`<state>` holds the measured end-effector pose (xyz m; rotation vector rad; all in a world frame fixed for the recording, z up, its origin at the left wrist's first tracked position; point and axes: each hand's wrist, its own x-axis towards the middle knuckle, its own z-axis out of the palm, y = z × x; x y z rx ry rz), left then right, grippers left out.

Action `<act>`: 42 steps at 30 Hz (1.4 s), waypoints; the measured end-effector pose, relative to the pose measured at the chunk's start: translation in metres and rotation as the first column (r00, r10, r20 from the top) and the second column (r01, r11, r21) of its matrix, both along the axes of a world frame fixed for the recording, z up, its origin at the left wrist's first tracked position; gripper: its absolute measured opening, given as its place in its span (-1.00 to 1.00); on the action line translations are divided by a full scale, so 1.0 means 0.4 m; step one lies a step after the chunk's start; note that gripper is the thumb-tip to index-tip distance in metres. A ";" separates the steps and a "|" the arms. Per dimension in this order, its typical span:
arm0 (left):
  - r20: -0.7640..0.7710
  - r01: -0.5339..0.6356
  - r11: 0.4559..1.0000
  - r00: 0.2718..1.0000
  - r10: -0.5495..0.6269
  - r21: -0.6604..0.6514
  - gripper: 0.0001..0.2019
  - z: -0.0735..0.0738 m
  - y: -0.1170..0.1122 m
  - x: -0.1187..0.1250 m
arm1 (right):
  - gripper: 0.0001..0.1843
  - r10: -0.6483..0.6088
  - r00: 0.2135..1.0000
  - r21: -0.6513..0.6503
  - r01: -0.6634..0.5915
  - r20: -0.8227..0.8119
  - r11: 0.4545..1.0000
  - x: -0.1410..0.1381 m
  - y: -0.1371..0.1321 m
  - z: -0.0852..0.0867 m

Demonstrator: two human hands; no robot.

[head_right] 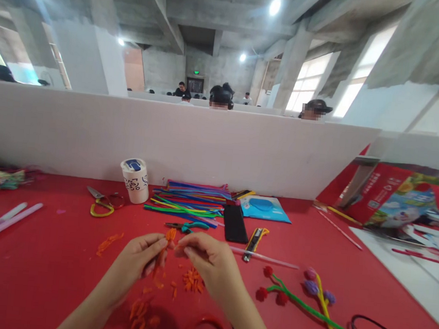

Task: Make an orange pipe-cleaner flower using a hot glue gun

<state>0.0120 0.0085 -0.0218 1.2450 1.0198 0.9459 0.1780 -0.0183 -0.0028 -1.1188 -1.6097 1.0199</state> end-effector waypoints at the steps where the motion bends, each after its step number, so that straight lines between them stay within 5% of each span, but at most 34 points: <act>1: -0.019 0.009 1.000 1.000 -0.008 0.026 -0.75 -0.002 -0.002 0.003 | -0.86 -0.022 1.000 0.006 0.022 0.019 1.000 -0.002 -0.005 0.003; 11: -0.217 0.024 0.982 0.976 0.018 0.187 -0.77 -0.007 -0.021 0.011 | -0.91 -0.201 0.850 0.203 0.113 0.488 0.973 -0.013 -0.015 0.001; 21: -0.251 0.026 0.970 0.967 0.036 0.241 -0.77 -0.004 -0.027 0.018 | -0.89 -0.267 0.832 0.254 0.157 0.486 0.954 -0.013 -0.013 0.003; 30: -0.182 0.027 0.990 0.983 -0.002 0.138 -0.78 -0.005 -0.025 0.019 | -0.91 -0.317 0.808 0.321 0.168 0.497 0.932 -0.017 -0.012 -0.004; 36: 0.000 0.040 0.998 0.999 -0.040 -0.053 -0.74 0.012 -0.030 0.017 | -0.88 -0.459 0.773 0.567 0.160 0.437 0.808 -0.029 -0.024 -0.017; 39: 0.047 0.034 0.996 0.998 -0.030 -0.079 -0.73 0.018 -0.034 0.015 | -0.88 -0.511 0.754 0.682 0.116 0.413 0.722 -0.039 -0.029 -0.022; 42: 0.052 0.035 0.996 0.998 -0.031 -0.079 -0.73 0.021 -0.037 0.014 | -0.89 -0.509 0.759 0.716 0.082 0.406 0.693 -0.046 -0.030 -0.026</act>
